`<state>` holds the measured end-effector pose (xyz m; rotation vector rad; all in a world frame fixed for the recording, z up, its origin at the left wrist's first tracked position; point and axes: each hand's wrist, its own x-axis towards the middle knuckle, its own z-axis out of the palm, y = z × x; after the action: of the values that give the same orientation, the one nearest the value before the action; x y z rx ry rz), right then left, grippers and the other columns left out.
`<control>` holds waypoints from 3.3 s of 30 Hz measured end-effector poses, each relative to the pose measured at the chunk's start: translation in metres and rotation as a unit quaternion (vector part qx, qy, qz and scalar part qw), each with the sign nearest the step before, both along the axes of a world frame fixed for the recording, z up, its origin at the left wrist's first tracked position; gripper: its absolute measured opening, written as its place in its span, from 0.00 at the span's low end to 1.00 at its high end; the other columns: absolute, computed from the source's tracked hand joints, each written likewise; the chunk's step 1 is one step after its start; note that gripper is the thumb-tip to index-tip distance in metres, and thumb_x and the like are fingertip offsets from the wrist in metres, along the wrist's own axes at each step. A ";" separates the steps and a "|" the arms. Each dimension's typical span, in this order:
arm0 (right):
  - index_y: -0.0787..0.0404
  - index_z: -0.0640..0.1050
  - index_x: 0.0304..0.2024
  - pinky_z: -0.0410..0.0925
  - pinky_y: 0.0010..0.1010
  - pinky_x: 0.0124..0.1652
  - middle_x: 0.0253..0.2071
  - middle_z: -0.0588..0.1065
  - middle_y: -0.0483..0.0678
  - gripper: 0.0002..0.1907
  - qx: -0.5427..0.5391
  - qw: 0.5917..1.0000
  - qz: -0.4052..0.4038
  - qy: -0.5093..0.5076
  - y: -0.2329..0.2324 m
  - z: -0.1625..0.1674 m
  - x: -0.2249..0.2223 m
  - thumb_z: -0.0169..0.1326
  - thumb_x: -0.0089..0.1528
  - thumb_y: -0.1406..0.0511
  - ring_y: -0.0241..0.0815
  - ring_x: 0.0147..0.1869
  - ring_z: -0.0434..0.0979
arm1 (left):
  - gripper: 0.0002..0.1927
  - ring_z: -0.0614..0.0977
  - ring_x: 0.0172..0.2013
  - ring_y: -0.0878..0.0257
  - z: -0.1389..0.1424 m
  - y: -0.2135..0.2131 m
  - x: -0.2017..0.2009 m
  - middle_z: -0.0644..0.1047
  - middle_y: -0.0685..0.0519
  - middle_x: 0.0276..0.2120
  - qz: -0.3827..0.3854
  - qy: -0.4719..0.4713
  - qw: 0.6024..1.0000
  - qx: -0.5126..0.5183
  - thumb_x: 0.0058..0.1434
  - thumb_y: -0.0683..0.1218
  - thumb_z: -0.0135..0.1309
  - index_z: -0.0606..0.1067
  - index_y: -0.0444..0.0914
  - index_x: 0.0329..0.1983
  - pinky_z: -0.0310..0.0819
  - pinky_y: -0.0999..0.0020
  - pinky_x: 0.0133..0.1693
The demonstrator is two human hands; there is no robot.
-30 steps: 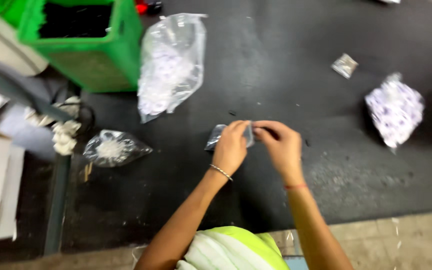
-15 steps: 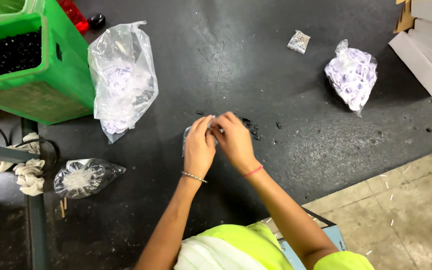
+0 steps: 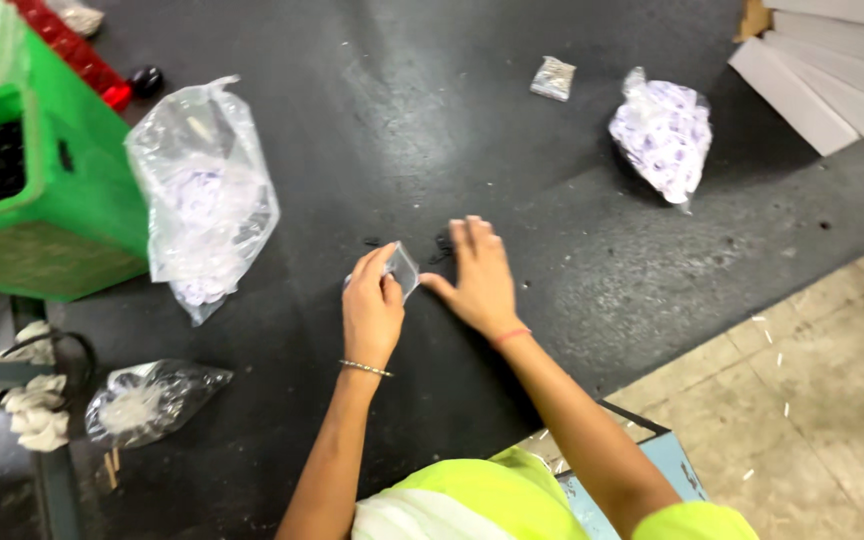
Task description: The person sits at a workbench and moves small black plastic components out of a plastic bag, gathering them into a pile on the table. They then place the components into small clear plastic bags, tie the bags closed, and set the filled bags aside.
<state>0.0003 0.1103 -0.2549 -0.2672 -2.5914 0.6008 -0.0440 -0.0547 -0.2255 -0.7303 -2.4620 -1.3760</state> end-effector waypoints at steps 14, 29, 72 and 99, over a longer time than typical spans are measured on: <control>0.54 0.78 0.55 0.61 0.48 0.65 0.60 0.73 0.47 0.19 0.049 0.971 0.218 0.084 0.050 -0.017 0.034 0.56 0.62 0.59 0.50 0.66 0.71 | 0.20 0.84 0.37 0.54 -0.033 -0.017 -0.004 0.80 0.46 0.51 -0.002 -0.035 0.996 -0.077 0.65 0.38 0.52 0.79 0.41 0.60 0.78 0.61 0.41; 0.52 0.82 0.42 0.67 0.41 0.57 0.53 0.75 0.49 0.12 -0.113 0.987 0.096 0.059 0.046 0.003 0.041 0.63 0.57 0.60 0.53 0.58 0.71 | 0.25 0.84 0.41 0.56 -0.054 0.030 -0.009 0.76 0.37 0.54 -0.141 -0.029 0.989 0.028 0.61 0.34 0.46 0.76 0.34 0.61 0.80 0.67 0.43; 0.62 0.83 0.47 0.75 0.32 0.43 0.38 0.83 0.53 0.12 -0.260 0.947 0.164 -0.088 0.027 0.033 -0.014 0.57 0.61 0.69 0.44 0.42 0.87 | 0.18 0.79 0.52 0.42 -0.027 0.010 0.007 0.78 0.40 0.52 -0.016 -0.038 0.999 -0.003 0.61 0.35 0.51 0.75 0.33 0.55 0.73 0.55 0.53; 0.59 0.82 0.40 0.75 0.37 0.42 0.36 0.82 0.51 0.12 -0.146 0.935 0.141 -0.292 0.068 0.010 -0.008 0.63 0.52 0.69 0.48 0.40 0.83 | 0.19 0.79 0.54 0.43 -0.028 0.013 0.023 0.78 0.41 0.52 -0.032 -0.009 0.999 -0.001 0.60 0.34 0.50 0.76 0.33 0.54 0.73 0.56 0.55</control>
<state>-0.0081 0.1780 -0.2446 -0.1880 -3.1336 1.1653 -0.0210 -0.0422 -0.2538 -0.8084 -2.4750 -1.4090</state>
